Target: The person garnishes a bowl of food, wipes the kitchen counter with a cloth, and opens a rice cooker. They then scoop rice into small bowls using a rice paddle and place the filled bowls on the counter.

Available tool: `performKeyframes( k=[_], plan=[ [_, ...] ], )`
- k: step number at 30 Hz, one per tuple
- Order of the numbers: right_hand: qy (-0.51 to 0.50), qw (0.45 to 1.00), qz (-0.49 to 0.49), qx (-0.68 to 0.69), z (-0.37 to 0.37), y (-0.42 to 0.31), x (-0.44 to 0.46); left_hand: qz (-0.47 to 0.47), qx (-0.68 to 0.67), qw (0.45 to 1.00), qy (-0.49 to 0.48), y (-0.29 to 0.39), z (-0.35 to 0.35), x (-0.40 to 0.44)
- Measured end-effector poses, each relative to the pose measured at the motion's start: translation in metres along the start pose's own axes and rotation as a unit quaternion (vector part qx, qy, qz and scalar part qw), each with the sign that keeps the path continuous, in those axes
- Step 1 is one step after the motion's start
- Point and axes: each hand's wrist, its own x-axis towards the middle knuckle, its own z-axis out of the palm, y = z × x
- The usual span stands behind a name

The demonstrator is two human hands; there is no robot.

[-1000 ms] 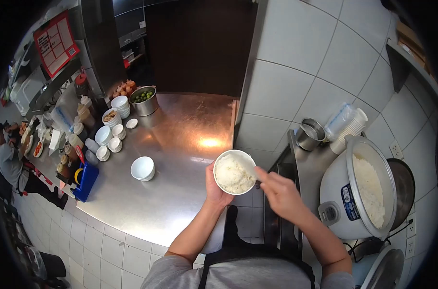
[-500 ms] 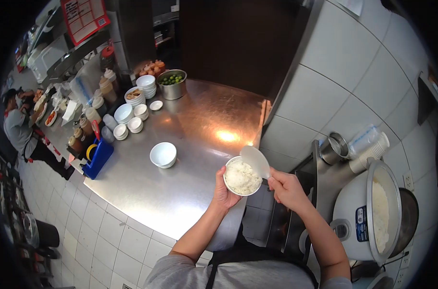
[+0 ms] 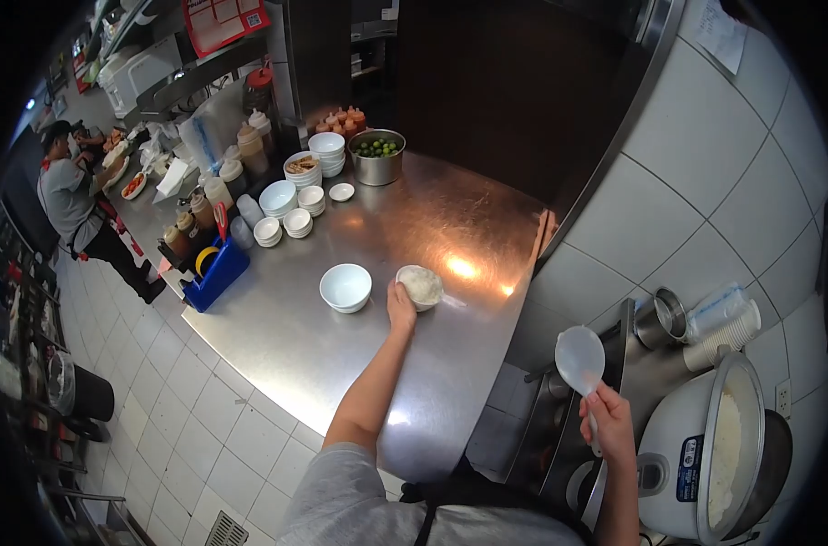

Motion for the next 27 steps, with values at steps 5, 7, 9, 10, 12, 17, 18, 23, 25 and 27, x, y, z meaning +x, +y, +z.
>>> performKeyframes(
  k=[5, 7, 9, 10, 12, 17, 18, 23, 25, 27],
  plan=[
    [-0.001, 1.0, 0.019, 0.017, -0.006, 0.002, -0.016, 0.033, 0.137, 0.99, 0.013, 0.01, -0.002, 0.033],
    [0.016, 1.0, 0.008, 0.012, -0.013, 0.01, -0.025, 0.112, 0.14, 0.984, 0.024, 0.046, -0.004, 0.03],
    [0.018, 1.0, -0.001, 0.007, -0.02, 0.012, -0.03, 0.254, 0.135, 0.957, 0.043, 0.077, -0.024, 0.038],
    [0.018, 1.0, -0.002, 0.004, -0.024, 0.015, -0.033, 0.256, 0.204, 0.942, 0.07, 0.078, -0.034, 0.05],
    [0.009, 1.0, -0.028, 0.008, -0.042, 0.034, -0.036, 0.192, 0.326, 0.92, 0.1, 0.081, -0.065, 0.068],
    [0.028, 0.999, 0.03, 0.032, -0.026, 0.004, -0.061, 0.046, 0.479, 0.876, 0.038, 0.067, -0.138, 0.086],
    [0.025, 0.999, 0.029, 0.033, -0.027, 0.006, -0.062, 0.036, 0.481, 0.876, -0.011, 0.06, -0.146, 0.09],
    [0.001, 0.999, 0.032, 0.009, -0.022, -0.006, -0.06, 0.088, 0.469, 0.878, 0.021, 0.052, -0.153, 0.093],
    [-0.007, 0.999, 0.031, 0.006, -0.017, -0.016, -0.061, 0.101, 0.479, 0.872, 0.018, 0.059, -0.152, 0.091],
    [-0.016, 0.999, 0.027, -0.023, -0.024, -0.014, -0.059, 0.118, 0.488, 0.865, 0.015, 0.063, -0.151, 0.093]
  ],
)
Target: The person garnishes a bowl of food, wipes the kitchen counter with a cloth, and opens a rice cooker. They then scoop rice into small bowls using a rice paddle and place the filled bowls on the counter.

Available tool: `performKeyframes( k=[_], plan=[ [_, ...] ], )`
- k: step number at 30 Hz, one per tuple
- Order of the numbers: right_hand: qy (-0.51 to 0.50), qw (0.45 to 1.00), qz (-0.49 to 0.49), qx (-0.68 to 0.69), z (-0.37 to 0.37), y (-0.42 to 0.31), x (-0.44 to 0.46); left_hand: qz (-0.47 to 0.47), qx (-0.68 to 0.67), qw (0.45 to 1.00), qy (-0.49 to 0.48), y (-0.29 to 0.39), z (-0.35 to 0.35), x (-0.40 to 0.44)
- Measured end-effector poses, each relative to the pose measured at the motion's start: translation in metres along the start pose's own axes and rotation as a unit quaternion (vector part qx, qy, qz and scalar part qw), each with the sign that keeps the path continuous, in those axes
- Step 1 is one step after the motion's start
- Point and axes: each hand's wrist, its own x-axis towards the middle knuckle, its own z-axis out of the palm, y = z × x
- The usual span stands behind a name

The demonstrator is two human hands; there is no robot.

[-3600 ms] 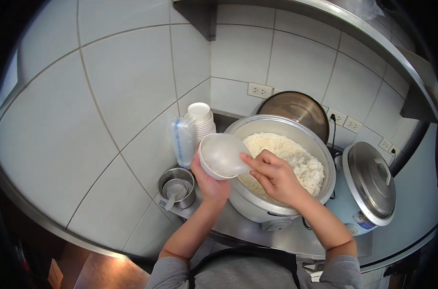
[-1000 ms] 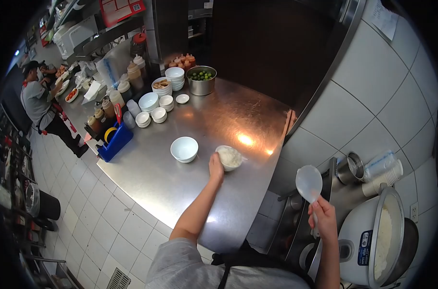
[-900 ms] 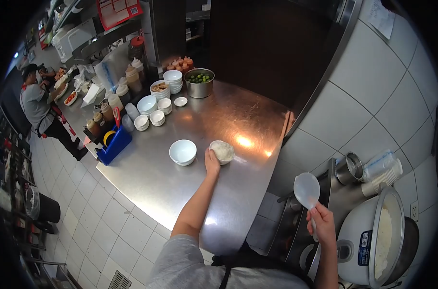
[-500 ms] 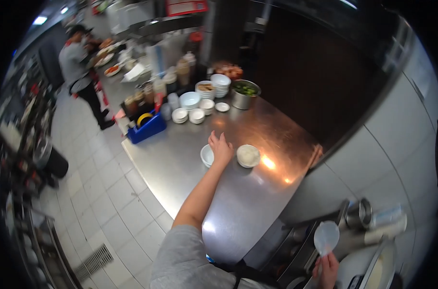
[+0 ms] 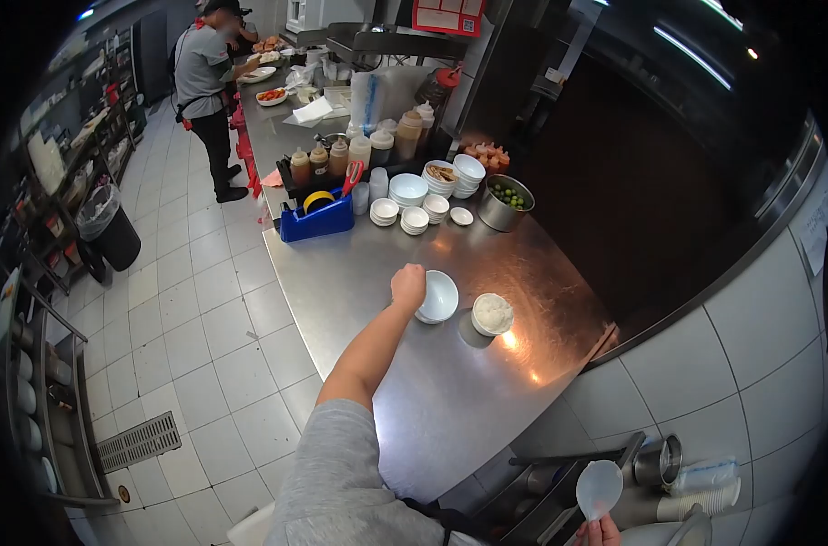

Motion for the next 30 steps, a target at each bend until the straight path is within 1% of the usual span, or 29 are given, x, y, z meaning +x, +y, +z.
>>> performKeyframes(
  k=[3, 4, 6, 7, 8, 9, 10, 11, 12, 13, 14, 15, 16, 17, 18, 19, 20, 21, 22, 23, 24, 25, 26, 27, 28, 29, 30],
  plan=[
    [-0.003, 1.0, 0.015, -0.027, -0.01, -0.003, 0.0, 0.008, -0.054, 0.996, 0.067, 0.008, 0.002, -0.001],
    [0.0, 0.999, 0.023, -0.032, -0.014, -0.005, -0.001, 0.005, -0.073, 0.995, 0.074, 0.009, 0.0, 0.0],
    [-0.016, 0.997, 0.004, -0.081, -0.027, -0.011, -0.005, 0.002, -0.113, 0.99, 0.084, 0.014, -0.003, 0.001],
    [-0.024, 0.994, -0.005, -0.104, -0.034, -0.016, -0.008, -0.011, -0.152, 0.983, 0.104, 0.02, -0.011, 0.0],
    [-0.034, 0.991, 0.022, -0.126, -0.042, -0.025, -0.014, -0.024, -0.189, 0.974, 0.124, 0.026, -0.02, 0.001],
    [-0.047, 0.984, 0.038, -0.169, -0.055, -0.031, -0.017, -0.035, -0.226, 0.963, 0.14, 0.032, -0.029, 0.002],
    [-0.057, 0.975, 0.056, -0.209, -0.069, -0.033, -0.021, -0.052, -0.295, 0.94, 0.163, 0.04, -0.031, 0.004],
    [-0.033, 0.964, 0.018, -0.263, -0.079, -0.034, -0.025, -0.065, -0.301, 0.934, 0.18, 0.041, -0.024, 0.006],
    [-0.058, 0.942, 0.119, -0.31, -0.101, -0.046, -0.029, -0.072, -0.309, 0.929, 0.189, 0.043, -0.015, 0.009],
    [-0.057, 0.947, 0.13, -0.287, -0.143, -0.026, -0.026, -0.178, -0.51, 0.84, 0.051, 0.059, -0.029, 0.003],
    [-0.03, 0.96, 0.132, -0.245, -0.143, -0.044, -0.037, -0.159, -0.635, 0.754, -0.059, 0.068, -0.043, -0.007],
    [-0.008, 0.957, 0.151, -0.246, -0.157, -0.06, -0.045, -0.103, -0.728, 0.66, -0.157, 0.071, -0.046, -0.013],
    [-0.015, 0.964, 0.109, -0.241, -0.177, -0.068, -0.05, -0.112, -0.747, 0.621, -0.21, 0.093, -0.065, -0.029],
    [0.024, 0.972, 0.1, -0.211, -0.19, -0.08, -0.06, -0.141, -0.758, 0.596, -0.227, 0.108, -0.074, -0.045],
    [-0.004, 0.985, 0.016, -0.173, -0.207, -0.083, -0.062, -0.16, -0.785, 0.543, -0.252, 0.115, -0.068, -0.055],
    [0.021, 0.987, -0.007, -0.161, -0.219, -0.09, -0.066, -0.218, -0.822, 0.459, -0.258, 0.132, -0.068, -0.069],
    [0.031, 0.987, -0.033, -0.153, -0.239, -0.085, -0.068, -0.205, -0.849, 0.382, -0.301, 0.147, -0.069, -0.083],
    [0.065, 0.987, -0.025, -0.145, -0.255, -0.079, -0.072, -0.227, -0.846, 0.364, -0.316, 0.166, -0.072, -0.101],
    [0.092, 0.982, -0.004, -0.162, -0.275, -0.072, -0.077, -0.211, -0.846, 0.314, -0.376, 0.176, -0.065, -0.112],
    [0.159, 0.972, 0.01, -0.175, -0.288, -0.062, -0.081, -0.151, -0.83, 0.262, -0.469, 0.185, -0.058, -0.124],
    [0.222, 0.948, 0.053, -0.22, -0.309, -0.048, -0.084, -0.156, -0.814, 0.193, -0.524, 0.213, -0.073, -0.15],
    [0.273, 0.92, 0.095, -0.265, -0.329, -0.03, -0.086, -0.197, -0.805, 0.139, -0.542, 0.229, -0.069, -0.17],
    [0.309, 0.839, 0.134, -0.428, -0.345, -0.008, -0.089, -0.208, -0.796, 0.103, -0.559, 0.242, -0.069, -0.186],
    [0.327, 0.73, 0.169, -0.576, -0.366, 0.014, -0.091, -0.217, -0.788, 0.068, -0.572, 0.257, -0.067, -0.203],
    [0.329, 0.595, 0.2, -0.706, -0.386, 0.033, -0.094, -0.222, -0.777, 0.071, -0.584, 0.268, -0.061, -0.217],
    [0.334, 0.554, 0.219, -0.731, -0.4, 0.046, -0.097, -0.226, -0.767, 0.075, -0.596, 0.277, -0.054, -0.229],
    [0.336, 0.511, 0.237, -0.755, -0.412, 0.058, -0.1, -0.271, -0.75, 0.053, -0.601, 0.287, -0.048, -0.24]
  ],
)
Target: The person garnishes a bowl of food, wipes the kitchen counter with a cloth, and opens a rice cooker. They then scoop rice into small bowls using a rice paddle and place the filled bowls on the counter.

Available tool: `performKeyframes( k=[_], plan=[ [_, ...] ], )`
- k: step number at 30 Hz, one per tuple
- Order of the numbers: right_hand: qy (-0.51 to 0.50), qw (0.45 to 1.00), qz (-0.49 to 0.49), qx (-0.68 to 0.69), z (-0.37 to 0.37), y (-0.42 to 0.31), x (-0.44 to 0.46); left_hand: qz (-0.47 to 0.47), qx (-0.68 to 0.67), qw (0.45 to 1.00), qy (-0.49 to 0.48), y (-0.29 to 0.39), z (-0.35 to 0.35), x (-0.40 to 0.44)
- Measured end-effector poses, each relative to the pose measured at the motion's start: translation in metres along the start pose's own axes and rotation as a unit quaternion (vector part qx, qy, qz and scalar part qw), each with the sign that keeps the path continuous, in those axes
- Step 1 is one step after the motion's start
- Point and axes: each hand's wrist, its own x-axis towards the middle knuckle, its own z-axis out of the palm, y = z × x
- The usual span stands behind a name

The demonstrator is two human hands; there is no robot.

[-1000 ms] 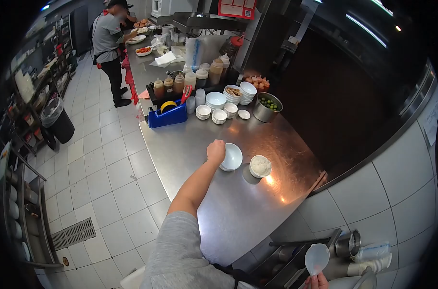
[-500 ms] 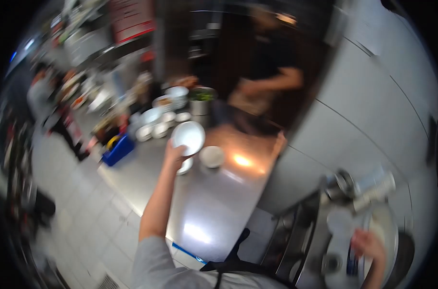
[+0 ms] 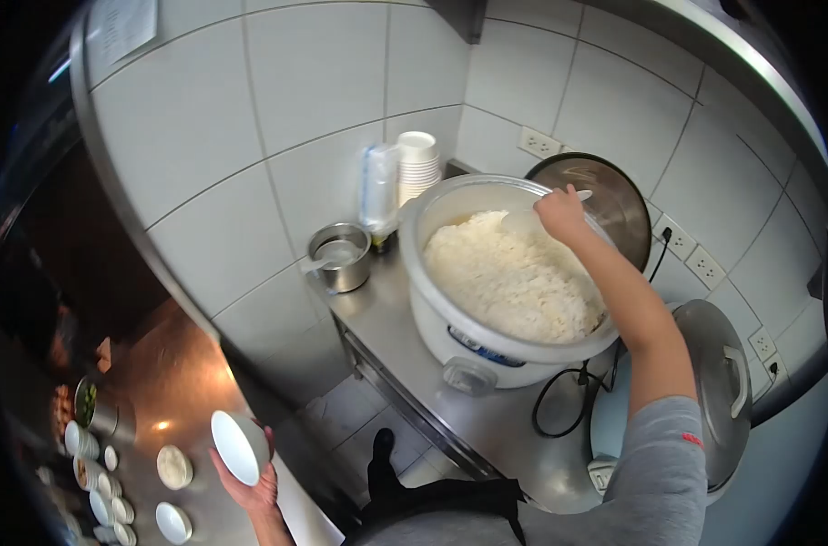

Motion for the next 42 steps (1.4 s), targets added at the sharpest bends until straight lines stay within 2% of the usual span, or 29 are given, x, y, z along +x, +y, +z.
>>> performKeyframes(
  k=[4, 5, 7, 9, 15, 16, 20, 23, 28, 30, 33, 37, 39, 42],
  plan=[
    [0.011, 0.991, 0.035, -0.128, 0.049, 0.023, 0.017, -0.057, -0.032, 0.997, 0.033, -0.023, -0.017, 0.03],
    [0.015, 0.988, 0.038, -0.152, 0.059, 0.028, 0.021, -0.079, -0.022, 0.997, 0.014, -0.027, -0.019, 0.04],
    [-0.014, 0.983, 0.002, -0.182, 0.072, 0.031, 0.024, -0.123, -0.002, 0.992, -0.023, -0.033, -0.023, 0.06],
    [-0.059, 0.98, -0.043, -0.185, 0.086, 0.026, 0.026, -0.153, -0.01, 0.988, -0.015, -0.035, -0.028, 0.083],
    [-0.062, 0.995, -0.008, -0.077, 0.069, 0.021, 0.015, -0.24, -0.085, 0.966, 0.051, -0.046, -0.028, 0.166],
    [-0.065, 0.995, -0.005, -0.073, 0.067, 0.02, 0.014, -0.246, -0.065, 0.966, 0.055, -0.051, -0.025, 0.183],
    [-0.097, 0.994, 0.014, -0.057, 0.048, 0.002, 0.013, -0.277, -0.021, 0.959, 0.05, -0.066, -0.016, 0.252],
    [-0.119, 0.992, 0.031, -0.031, 0.037, -0.022, 0.008, -0.333, -0.048, 0.941, -0.023, -0.081, -0.002, 0.291],
    [-0.117, 0.993, -0.001, -0.025, 0.013, -0.063, 0.012, -0.306, 0.079, 0.948, 0.026, -0.089, -0.009, 0.329],
    [-0.127, 0.992, -0.013, -0.009, 0.001, -0.082, 0.017, -0.341, 0.097, 0.934, -0.052, -0.093, -0.007, 0.342],
    [-0.176, 0.983, -0.034, -0.042, -0.018, -0.107, 0.02, -0.378, 0.053, 0.924, -0.02, -0.097, 0.005, 0.352],
    [-0.125, 0.991, -0.041, -0.002, -0.031, -0.131, 0.009, -0.465, -0.031, 0.882, -0.067, -0.101, 0.02, 0.363],
    [-0.083, 0.995, -0.051, 0.009, -0.039, -0.144, 0.004, -0.459, -0.007, 0.886, -0.065, -0.102, 0.014, 0.369],
    [-0.136, 0.99, -0.032, 0.036, -0.062, -0.152, -0.005, -0.483, -0.018, 0.875, -0.037, -0.107, 0.02, 0.373]
  ],
)
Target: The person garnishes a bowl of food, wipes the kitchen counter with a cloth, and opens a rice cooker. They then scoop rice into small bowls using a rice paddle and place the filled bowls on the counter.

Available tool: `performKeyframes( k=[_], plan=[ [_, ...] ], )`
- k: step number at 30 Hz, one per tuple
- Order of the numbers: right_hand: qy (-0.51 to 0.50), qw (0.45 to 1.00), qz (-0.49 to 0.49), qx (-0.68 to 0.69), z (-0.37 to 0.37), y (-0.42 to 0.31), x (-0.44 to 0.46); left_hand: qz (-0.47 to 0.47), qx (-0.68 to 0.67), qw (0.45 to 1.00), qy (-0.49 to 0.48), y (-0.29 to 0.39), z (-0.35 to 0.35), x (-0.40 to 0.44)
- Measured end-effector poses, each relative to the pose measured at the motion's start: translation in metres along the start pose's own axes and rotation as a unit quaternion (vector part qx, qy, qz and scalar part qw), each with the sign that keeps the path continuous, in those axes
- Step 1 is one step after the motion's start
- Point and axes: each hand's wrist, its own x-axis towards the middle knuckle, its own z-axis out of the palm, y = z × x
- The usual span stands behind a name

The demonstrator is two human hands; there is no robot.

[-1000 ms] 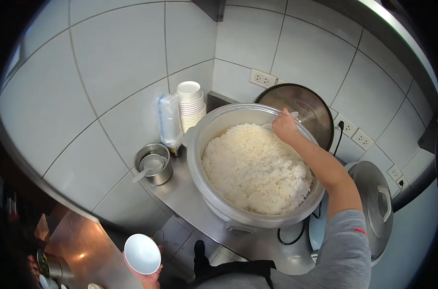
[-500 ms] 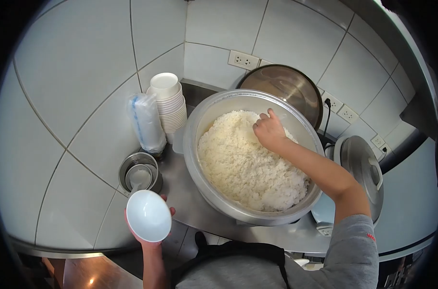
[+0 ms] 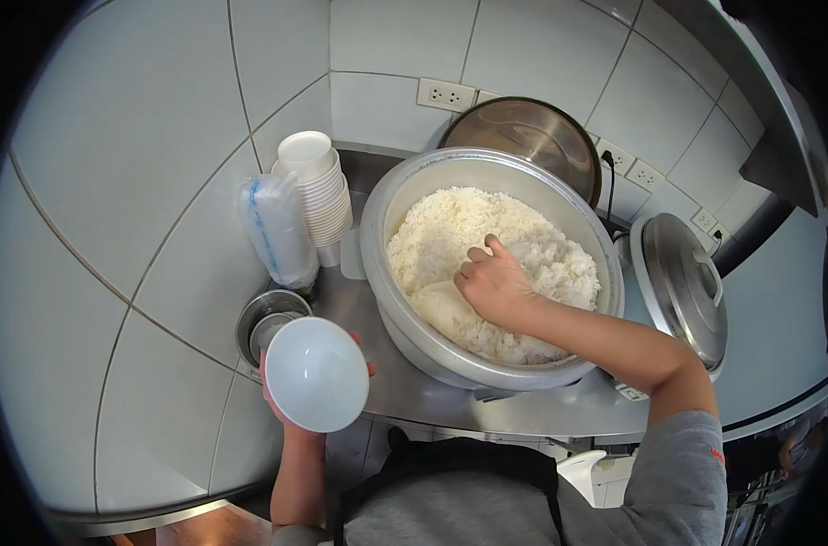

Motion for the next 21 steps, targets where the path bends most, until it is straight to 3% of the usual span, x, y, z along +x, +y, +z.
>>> performKeyframes(
  k=[2, 5, 6, 7, 9, 11, 16, 19, 21],
  plan=[
    [0.011, 0.999, 0.004, 0.035, -0.01, -0.007, -0.011, -0.067, -0.029, 0.996, -0.05, 0.005, 0.001, 0.009],
    [0.006, 0.995, 0.021, 0.094, -0.02, -0.013, -0.026, -0.041, -0.055, 0.997, 0.046, 0.006, 0.011, 0.025],
    [0.002, 0.993, 0.028, 0.113, -0.022, -0.013, -0.031, -0.037, -0.017, 0.999, 0.028, 0.016, -0.016, 0.032],
    [-0.001, 0.988, 0.037, 0.148, -0.022, -0.011, -0.037, -0.029, 0.137, 0.99, 0.018, 0.018, -0.006, 0.037],
    [-0.005, 0.975, 0.054, 0.215, -0.022, -0.003, -0.051, -0.01, 0.447, 0.894, 0.009, 0.022, 0.014, 0.046],
    [-0.062, 0.957, 0.091, 0.268, -0.023, 0.007, -0.061, -0.022, 0.226, 0.974, 0.0, -0.002, 0.055, 0.063],
    [-0.149, 0.859, 0.196, 0.45, -0.015, 0.037, -0.076, -0.155, 0.334, 0.929, 0.043, -0.011, 0.089, 0.109],
    [-0.098, 0.851, 0.213, 0.471, -0.023, 0.071, -0.07, -0.175, 0.383, 0.905, 0.067, -0.016, 0.086, 0.131],
    [-0.065, 0.877, 0.236, 0.413, -0.057, 0.09, -0.062, -0.175, 0.388, 0.899, 0.105, -0.027, 0.088, 0.144]
  ],
)
